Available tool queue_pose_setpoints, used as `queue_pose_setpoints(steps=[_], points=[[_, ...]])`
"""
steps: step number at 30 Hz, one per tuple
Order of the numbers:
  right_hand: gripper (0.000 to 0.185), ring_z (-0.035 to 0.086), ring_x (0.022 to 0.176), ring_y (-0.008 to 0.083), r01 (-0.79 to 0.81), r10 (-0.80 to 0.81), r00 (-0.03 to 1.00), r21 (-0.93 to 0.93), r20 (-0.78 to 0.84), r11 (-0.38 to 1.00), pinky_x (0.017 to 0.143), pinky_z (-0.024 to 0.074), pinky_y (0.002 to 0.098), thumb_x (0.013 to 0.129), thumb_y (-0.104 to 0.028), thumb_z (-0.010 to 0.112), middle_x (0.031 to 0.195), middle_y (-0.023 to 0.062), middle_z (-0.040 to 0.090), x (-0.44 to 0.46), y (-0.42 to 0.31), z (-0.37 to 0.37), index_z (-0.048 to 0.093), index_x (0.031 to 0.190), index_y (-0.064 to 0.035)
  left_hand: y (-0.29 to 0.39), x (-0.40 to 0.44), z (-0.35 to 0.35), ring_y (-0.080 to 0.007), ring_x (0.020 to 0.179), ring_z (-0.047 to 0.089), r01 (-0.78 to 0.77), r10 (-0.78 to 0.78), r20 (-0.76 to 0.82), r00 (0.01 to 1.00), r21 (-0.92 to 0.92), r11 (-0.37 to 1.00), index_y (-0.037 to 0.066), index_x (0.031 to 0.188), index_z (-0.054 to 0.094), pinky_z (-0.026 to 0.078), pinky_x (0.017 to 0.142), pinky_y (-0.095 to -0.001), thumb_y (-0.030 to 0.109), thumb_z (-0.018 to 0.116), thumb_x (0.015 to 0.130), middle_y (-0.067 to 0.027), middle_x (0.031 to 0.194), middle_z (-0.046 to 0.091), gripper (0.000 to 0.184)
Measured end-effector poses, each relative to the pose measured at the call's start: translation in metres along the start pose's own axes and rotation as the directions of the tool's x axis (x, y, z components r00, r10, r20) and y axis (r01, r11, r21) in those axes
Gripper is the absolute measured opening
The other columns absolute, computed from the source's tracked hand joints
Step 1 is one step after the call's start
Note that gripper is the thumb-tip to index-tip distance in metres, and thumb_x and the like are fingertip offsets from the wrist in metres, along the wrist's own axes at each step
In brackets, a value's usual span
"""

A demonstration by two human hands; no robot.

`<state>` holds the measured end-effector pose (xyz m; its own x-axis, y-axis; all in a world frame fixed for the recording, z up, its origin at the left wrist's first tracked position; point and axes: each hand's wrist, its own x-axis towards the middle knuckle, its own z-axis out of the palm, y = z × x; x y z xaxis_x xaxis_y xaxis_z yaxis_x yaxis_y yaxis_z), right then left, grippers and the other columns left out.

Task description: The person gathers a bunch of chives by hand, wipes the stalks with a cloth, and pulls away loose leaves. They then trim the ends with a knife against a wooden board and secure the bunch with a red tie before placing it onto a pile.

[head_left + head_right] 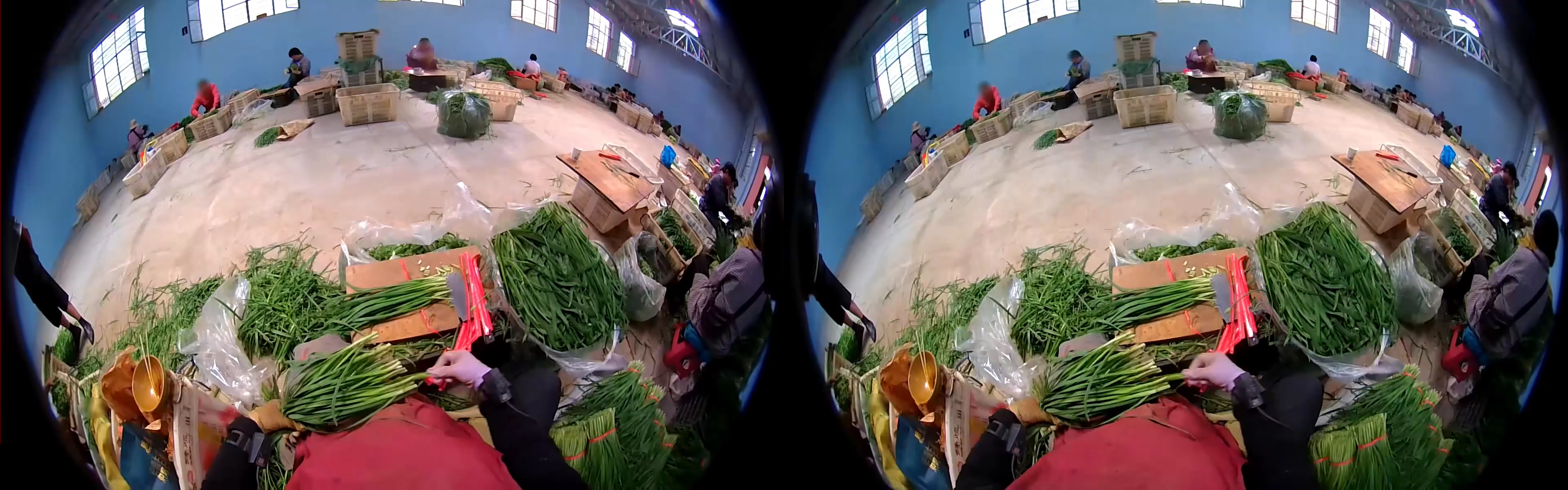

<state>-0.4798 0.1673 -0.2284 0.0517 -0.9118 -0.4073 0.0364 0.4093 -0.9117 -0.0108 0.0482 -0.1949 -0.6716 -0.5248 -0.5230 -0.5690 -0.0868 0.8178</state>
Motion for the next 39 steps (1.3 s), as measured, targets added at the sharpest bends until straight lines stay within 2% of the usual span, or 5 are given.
queue_pose_setpoints(steps=[4, 8, 14, 24, 39], points=[[0.023, 0.057, 0.054, 0.0122, -0.106, 0.285, 0.955, -0.801, 0.083, 0.589, 0.050, 0.0436, 0.0313, 0.079, -0.023, 0.073, 0.063, 0.0040, 0.066, -0.005, 0.048, -0.026, 0.068, 0.069, -0.0037, -0.007, 0.008, 0.000, -0.0161, 0.073, 0.066, 0.072, -0.066, 0.051, 0.997, -0.139, 0.988, -0.001, 0.101, 0.068, 0.054, 0.064, -0.0295, 0.002, 0.078, 0.075, -0.0096, 0.087, 0.072, 0.028], [0.039, 0.060, 0.056, 0.0251, 0.423, -0.303, 0.781, -0.106, 0.546, 0.900, 0.052, 0.0467, 0.0392, 0.063, -0.042, 0.076, 0.064, 0.0095, 0.066, 0.024, 0.115, -0.053, 0.070, 0.067, -0.0038, -0.024, 0.009, -0.004, -0.0165, 0.077, 0.068, 0.076, -0.070, 0.061, 0.996, -0.103, 0.992, 0.001, 0.109, 0.068, 0.056, 0.069, -0.0301, 0.004, 0.078, 0.073, -0.0108, 0.093, 0.073, 0.038], [0.021, 0.061, 0.062, 0.0087, 0.047, -0.033, 0.949, 0.035, -0.314, 0.998, 0.058, 0.0501, 0.0229, 0.092, -0.007, 0.058, 0.082, 0.0077, 0.070, -0.051, 0.019, -0.066, 0.066, 0.107, 0.0043, -0.005, -0.007, 0.006, -0.0155, 0.055, 0.063, 0.251, -0.261, -0.048, 0.964, -0.158, 0.955, 0.000, 0.091, 0.069, 0.048, 0.043, -0.0274, 0.003, 0.072, 0.080, -0.0117, 0.077, 0.070, 0.012], [0.033, 0.062, 0.076, 0.0095, 0.201, -0.090, 0.936, 0.308, -0.339, 0.930, 0.074, 0.0516, 0.0209, 0.092, -0.001, 0.056, 0.105, 0.0133, 0.068, -0.097, 0.002, -0.080, 0.056, 0.123, 0.0084, 0.016, -0.014, 0.016, -0.0176, 0.055, 0.062, 0.214, -0.260, -0.099, 0.960, -0.336, 0.917, -0.001, 0.102, 0.063, 0.046, 0.040, -0.0255, -0.006, 0.074, 0.075, -0.0101, 0.076, 0.067, 0.030], [0.023, 0.064, 0.090, 0.0122, 0.466, -0.457, 0.883, 0.323, -0.109, 0.824, 0.083, 0.0521, 0.0257, 0.087, 0.009, 0.060, 0.102, 0.0076, 0.068, 0.015, -0.028, 0.075, 0.067, 0.107, 0.0008, 0.102, -0.042, 0.026, -0.0384, 0.083, 0.064, 0.044, 0.190, -0.187, 0.964, 0.815, 0.578, 0.003, 0.108, 0.061, 0.051, 0.073, -0.0393, 0.012, 0.065, 0.082, -0.0206, 0.092, 0.066, 0.028]])
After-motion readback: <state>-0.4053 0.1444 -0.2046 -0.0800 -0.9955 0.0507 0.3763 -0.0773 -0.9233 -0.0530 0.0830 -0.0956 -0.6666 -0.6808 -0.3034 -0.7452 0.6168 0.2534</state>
